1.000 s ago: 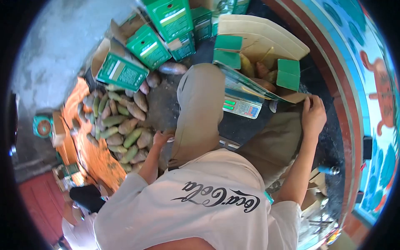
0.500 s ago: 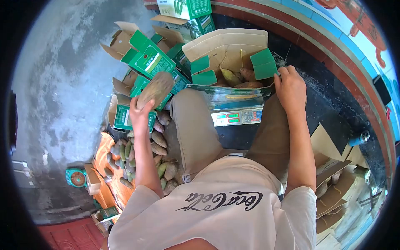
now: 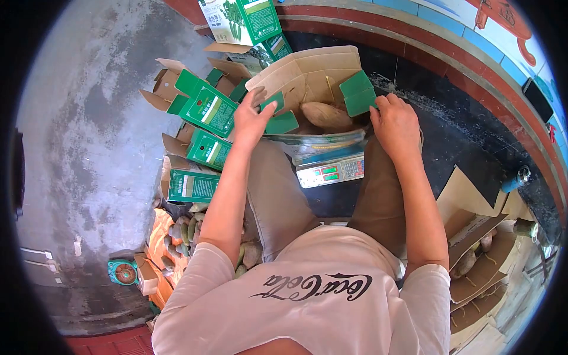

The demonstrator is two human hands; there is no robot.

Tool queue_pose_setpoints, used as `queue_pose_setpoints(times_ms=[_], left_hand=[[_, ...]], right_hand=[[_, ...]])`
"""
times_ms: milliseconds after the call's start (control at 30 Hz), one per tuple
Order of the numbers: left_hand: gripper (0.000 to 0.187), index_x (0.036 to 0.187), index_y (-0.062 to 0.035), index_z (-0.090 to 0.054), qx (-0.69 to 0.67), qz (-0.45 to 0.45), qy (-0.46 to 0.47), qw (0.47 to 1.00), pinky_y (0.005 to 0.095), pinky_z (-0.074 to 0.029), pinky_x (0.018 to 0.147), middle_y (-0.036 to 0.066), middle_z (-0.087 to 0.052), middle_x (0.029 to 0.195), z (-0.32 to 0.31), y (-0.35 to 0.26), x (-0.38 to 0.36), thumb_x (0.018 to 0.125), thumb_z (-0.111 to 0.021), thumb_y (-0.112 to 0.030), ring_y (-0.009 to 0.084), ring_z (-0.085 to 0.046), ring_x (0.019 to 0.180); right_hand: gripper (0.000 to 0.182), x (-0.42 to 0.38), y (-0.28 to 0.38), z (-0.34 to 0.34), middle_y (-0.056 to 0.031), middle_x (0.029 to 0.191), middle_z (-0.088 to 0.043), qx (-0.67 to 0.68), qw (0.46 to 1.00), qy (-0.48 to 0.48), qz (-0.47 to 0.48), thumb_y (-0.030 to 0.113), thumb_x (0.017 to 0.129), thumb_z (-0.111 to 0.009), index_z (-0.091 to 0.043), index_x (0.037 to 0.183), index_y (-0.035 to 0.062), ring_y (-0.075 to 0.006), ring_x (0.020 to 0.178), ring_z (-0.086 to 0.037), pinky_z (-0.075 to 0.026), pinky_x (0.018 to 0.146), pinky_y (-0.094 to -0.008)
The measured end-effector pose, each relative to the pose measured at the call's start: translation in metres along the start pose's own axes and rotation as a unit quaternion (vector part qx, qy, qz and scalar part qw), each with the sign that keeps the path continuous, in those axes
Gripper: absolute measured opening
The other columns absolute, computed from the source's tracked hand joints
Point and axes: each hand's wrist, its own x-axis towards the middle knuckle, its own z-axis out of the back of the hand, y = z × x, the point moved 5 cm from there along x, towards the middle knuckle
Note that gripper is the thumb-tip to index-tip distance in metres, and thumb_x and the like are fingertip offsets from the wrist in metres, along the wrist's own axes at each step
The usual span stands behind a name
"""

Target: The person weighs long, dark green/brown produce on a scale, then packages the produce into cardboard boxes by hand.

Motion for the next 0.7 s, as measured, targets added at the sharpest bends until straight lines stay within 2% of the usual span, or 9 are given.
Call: queue_pose_setpoints(times_ms=[133,267,333,467,533,600,700], left_hand=[[0.043,0.118,0.0029,-0.058,-0.021,0.042,-0.043,0.998,0.0351,-0.046,0.093,0.019,-0.065,0.113,0.045,0.027,-0.031,0.081,-0.069,-0.015,0.0272,-0.062,0.106],[0.033,0.113,0.0026,-0.061,-0.026,0.100,-0.119,0.987,0.0355,-0.047,0.091,0.019,-0.065,0.110,0.094,0.079,-0.089,0.084,-0.066,-0.013,0.0274,-0.063,0.105],[0.029,0.109,0.0029,-0.063,0.070,0.158,-0.127,0.977,0.0362,-0.049,0.088,0.020,-0.066,0.106,0.110,0.134,-0.135,0.084,-0.066,-0.012,0.0296,-0.064,0.100],[0.032,0.105,-0.0002,-0.064,0.172,0.278,-0.024,0.945,0.0419,-0.051,0.083,0.022,-0.066,0.102,0.109,0.212,-0.255,0.081,-0.067,-0.022,0.0359,-0.065,0.093],[0.039,0.109,-0.0024,-0.063,0.260,0.369,0.073,0.889,0.0445,-0.050,0.085,0.022,-0.066,0.104,0.094,0.252,-0.333,0.080,-0.067,-0.028,0.0380,-0.064,0.095],[0.047,0.115,-0.0041,-0.061,0.286,0.416,0.194,0.841,0.0460,-0.049,0.088,0.021,-0.066,0.107,0.072,0.272,-0.407,0.078,-0.068,-0.033,0.0394,-0.062,0.100],[0.059,0.125,-0.0066,-0.056,0.242,0.513,0.292,0.770,0.0441,-0.047,0.095,0.021,-0.062,0.119,0.045,0.298,-0.521,0.076,-0.070,-0.036,0.0363,-0.059,0.111]], right_hand=[[0.015,0.000,0.000,-0.003,-0.0112,0.083,-0.059,-0.004,1.000,0.012,-0.005,0.016,0.083,-0.065,-0.063,0.093,0.0044,-0.0319,0.079,-0.060,-0.049,0.071,-0.0409],[0.013,0.004,0.010,-0.004,-0.0102,0.081,-0.059,-0.019,1.000,-0.003,0.012,0.016,0.082,-0.066,-0.061,0.085,0.0049,-0.0301,0.077,-0.060,-0.048,0.070,-0.0405],[0.013,0.003,0.009,-0.006,-0.0105,0.081,-0.059,-0.014,1.000,-0.007,0.020,0.017,0.082,-0.065,-0.061,0.086,0.0049,-0.0303,0.078,-0.060,-0.048,0.070,-0.0407],[0.013,0.004,0.010,-0.011,-0.0111,0.082,-0.059,-0.033,0.999,0.018,0.015,0.016,0.083,-0.065,-0.062,0.087,0.0044,-0.0310,0.079,-0.060,-0.049,0.071,-0.0409],[0.013,0.006,0.012,-0.010,-0.0114,0.083,-0.060,-0.037,0.999,0.020,0.016,0.016,0.083,-0.065,-0.062,0.088,0.0043,-0.0314,0.080,-0.061,-0.049,0.072,-0.0413],[0.013,0.006,0.012,-0.013,-0.0120,0.083,-0.060,-0.047,0.998,0.027,0.015,0.017,0.083,-0.064,-0.062,0.088,0.0043,-0.0316,0.080,-0.061,-0.049,0.071,-0.0418],[0.013,0.007,0.014,-0.013,-0.0128,0.083,-0.060,-0.067,0.997,0.042,0.017,0.017,0.084,-0.064,-0.062,0.088,0.0043,-0.0321,0.080,-0.061,-0.049,0.071,-0.0424]])
